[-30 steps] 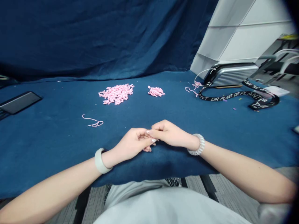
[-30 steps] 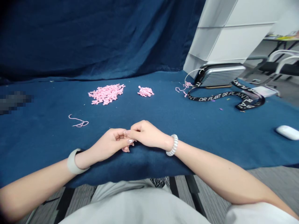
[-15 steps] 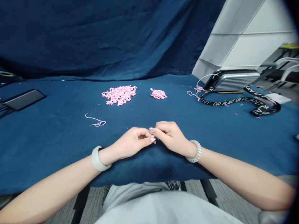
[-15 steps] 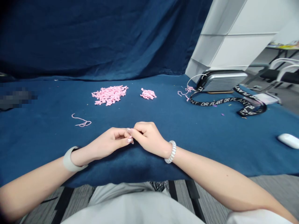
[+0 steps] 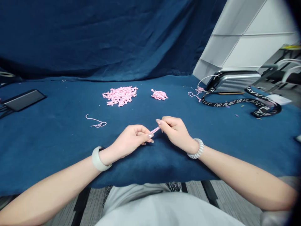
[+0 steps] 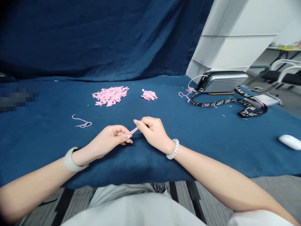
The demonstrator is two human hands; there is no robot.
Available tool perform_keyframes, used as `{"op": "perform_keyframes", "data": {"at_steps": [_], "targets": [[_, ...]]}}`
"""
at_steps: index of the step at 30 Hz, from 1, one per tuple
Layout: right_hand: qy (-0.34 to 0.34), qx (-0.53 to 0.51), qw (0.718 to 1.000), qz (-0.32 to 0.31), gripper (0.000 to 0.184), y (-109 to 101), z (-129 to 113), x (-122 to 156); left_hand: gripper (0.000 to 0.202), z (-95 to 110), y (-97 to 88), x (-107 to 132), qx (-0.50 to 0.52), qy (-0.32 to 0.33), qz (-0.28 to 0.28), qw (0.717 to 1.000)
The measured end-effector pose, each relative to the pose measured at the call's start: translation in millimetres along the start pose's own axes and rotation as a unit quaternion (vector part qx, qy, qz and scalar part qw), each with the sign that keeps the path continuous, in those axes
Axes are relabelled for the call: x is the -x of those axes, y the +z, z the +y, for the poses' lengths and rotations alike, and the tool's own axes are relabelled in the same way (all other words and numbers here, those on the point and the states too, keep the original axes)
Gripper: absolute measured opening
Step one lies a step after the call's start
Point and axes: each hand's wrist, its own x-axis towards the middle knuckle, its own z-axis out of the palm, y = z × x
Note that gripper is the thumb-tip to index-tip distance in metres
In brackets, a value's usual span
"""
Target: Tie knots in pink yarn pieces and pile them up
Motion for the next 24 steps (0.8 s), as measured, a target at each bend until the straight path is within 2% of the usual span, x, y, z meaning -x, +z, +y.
{"op": "perform_keyframes", "data": {"at_steps": [3, 8, 11, 13, 15, 17, 20, 22, 24], "targets": [[0.016, -0.008, 1.0, 0.005, 0.055, -1, 0, -1, 0.019, -1, 0.0, 1, -0.053, 0.02, -0.01, 0.998], [0.045, -0.02, 0.999, 0.003, 0.056, -4, 1, -3, 0.02, 1, 2.1, 6, -0.223, 0.133, 0.027, 0.965], [0.061, -0.015, 0.998, -0.006, 0.056, -4, 5, -6, 0.02, 0, 2.5, 8, -0.288, 0.23, 0.048, 0.928], [0.061, -0.004, 0.998, -0.017, 0.056, -2, 7, -7, 0.018, -1, 1.8, 9, -0.33, 0.302, 0.065, 0.892], [0.047, 0.009, 0.998, -0.036, 0.055, 2, 9, -6, 0.014, -2, 1.0, 11, -0.367, 0.36, 0.078, 0.855], [0.027, 0.014, 0.998, -0.063, 0.055, 6, 10, -5, 0.012, -3, 0.6, 12, -0.383, 0.398, 0.073, 0.83], [0.011, 0.003, 0.995, -0.095, 0.056, 11, 9, -2, 0.012, -3, 1.8, 13, -0.346, 0.422, 0.03, 0.837], [0.006, -0.012, 0.995, -0.103, 0.056, 13, 8, 0, 0.012, -4, 3.7, 13, -0.3, 0.42, 0.015, 0.856], [0.004, -0.022, 0.994, -0.104, 0.056, 13, 7, 0, 0.013, -5, 5.5, 12, -0.256, 0.401, 0.024, 0.879]]}}
